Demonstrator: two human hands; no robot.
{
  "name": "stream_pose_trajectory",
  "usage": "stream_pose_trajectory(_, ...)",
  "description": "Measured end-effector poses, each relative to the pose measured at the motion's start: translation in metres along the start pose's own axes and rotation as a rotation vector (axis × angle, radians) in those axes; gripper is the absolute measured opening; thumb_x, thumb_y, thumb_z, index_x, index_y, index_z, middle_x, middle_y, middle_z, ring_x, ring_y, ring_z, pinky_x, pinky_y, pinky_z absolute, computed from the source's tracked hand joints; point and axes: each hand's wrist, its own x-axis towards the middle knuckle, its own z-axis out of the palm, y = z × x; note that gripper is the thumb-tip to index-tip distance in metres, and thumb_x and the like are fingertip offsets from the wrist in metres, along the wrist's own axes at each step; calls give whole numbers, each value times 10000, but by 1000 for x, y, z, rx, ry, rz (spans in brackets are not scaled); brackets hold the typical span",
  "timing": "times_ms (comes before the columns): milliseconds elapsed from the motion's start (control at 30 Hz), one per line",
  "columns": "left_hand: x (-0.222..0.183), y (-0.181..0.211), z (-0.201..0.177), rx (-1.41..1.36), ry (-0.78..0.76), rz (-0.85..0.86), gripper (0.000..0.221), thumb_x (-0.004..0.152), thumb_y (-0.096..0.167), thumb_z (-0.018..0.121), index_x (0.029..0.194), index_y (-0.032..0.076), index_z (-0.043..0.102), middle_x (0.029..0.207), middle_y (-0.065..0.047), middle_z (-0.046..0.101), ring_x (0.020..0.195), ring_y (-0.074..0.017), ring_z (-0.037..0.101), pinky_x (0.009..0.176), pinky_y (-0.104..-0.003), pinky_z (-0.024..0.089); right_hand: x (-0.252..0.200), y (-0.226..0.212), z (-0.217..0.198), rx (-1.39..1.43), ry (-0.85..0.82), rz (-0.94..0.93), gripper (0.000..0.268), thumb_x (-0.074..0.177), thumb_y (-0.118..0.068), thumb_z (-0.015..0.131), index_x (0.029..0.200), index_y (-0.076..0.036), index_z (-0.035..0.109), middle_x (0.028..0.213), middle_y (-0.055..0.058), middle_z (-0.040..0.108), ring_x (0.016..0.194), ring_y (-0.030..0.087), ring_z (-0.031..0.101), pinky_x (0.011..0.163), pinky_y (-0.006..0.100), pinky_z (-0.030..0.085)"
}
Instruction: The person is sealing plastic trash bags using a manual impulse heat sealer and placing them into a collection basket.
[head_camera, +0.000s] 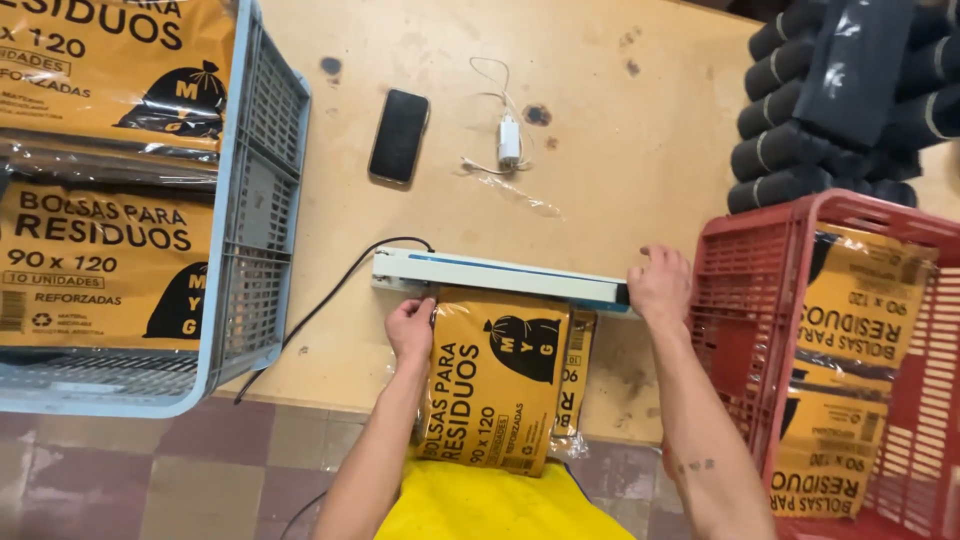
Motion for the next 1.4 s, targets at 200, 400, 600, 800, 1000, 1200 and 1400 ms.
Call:
stream_pose_trajectory(200,19,-20,0,10,-5,0,164,780,246,805,861,106,771,706,-52,672,674,-144,579,553,-263,458,-11,-10,-5,9,-27,24,381,857,-377,579,1186,-250,723,1168,86,687,1153,299,666,1059,403,482)
stream_pose_trajectory(400,4,-9,-8,9,-17,48,142,789,240,803,831,115,749,656,-36,630,624,-130,566,525,-239,443,-19,-17,-5,27,-57,100,364,841,-454,608,1162,-324,720,1177,7,680,1159,243,658,1041,374,490)
stream_pose_trajectory(600,-19,9,-16,-3,-16,37,138,828,244,794,851,116,749,685,-27,657,643,-119,553,535,-250,446,-23,-26,-12,71,-158,192,374,875,-473,596,1182,-303,724,1231,12,668,1219,268,615,1050,424,498)
stream_pose_trajectory(800,-23,9,-17,5,-56,41,197,824,288,823,942,142,762,751,-26,685,696,-117,608,575,-245,492,-19,-30,-12,94,-183,218,381,879,-507,584,1183,-319,719,1239,-21,666,1233,245,607,1070,426,485)
stream_pose_trajectory(1000,-38,26,-20,-68,-63,40,182,842,283,812,937,139,753,731,-2,657,684,-105,598,562,-223,493,-15,-38,-24,98,-220,207,384,919,-521,549,1192,-305,711,1257,-7,662,1257,241,598,1109,403,458)
stream_pose_trajectory(1200,-20,12,-13,-98,-56,94,174,815,292,837,899,155,770,717,-12,670,656,-107,606,539,-225,499,-9,-37,-21,114,-215,205,409,916,-553,528,1179,-298,709,1256,4,660,1270,248,587,1110,420,450)
stream_pose_trajectory(1400,-16,3,-2,-104,-32,132,205,793,314,856,914,164,783,729,-20,691,675,-109,611,551,-246,496,-7,-47,-40,143,-280,220,423,920,-530,512,1194,-276,709,1262,45,661,1273,293,585,1101,459,461)
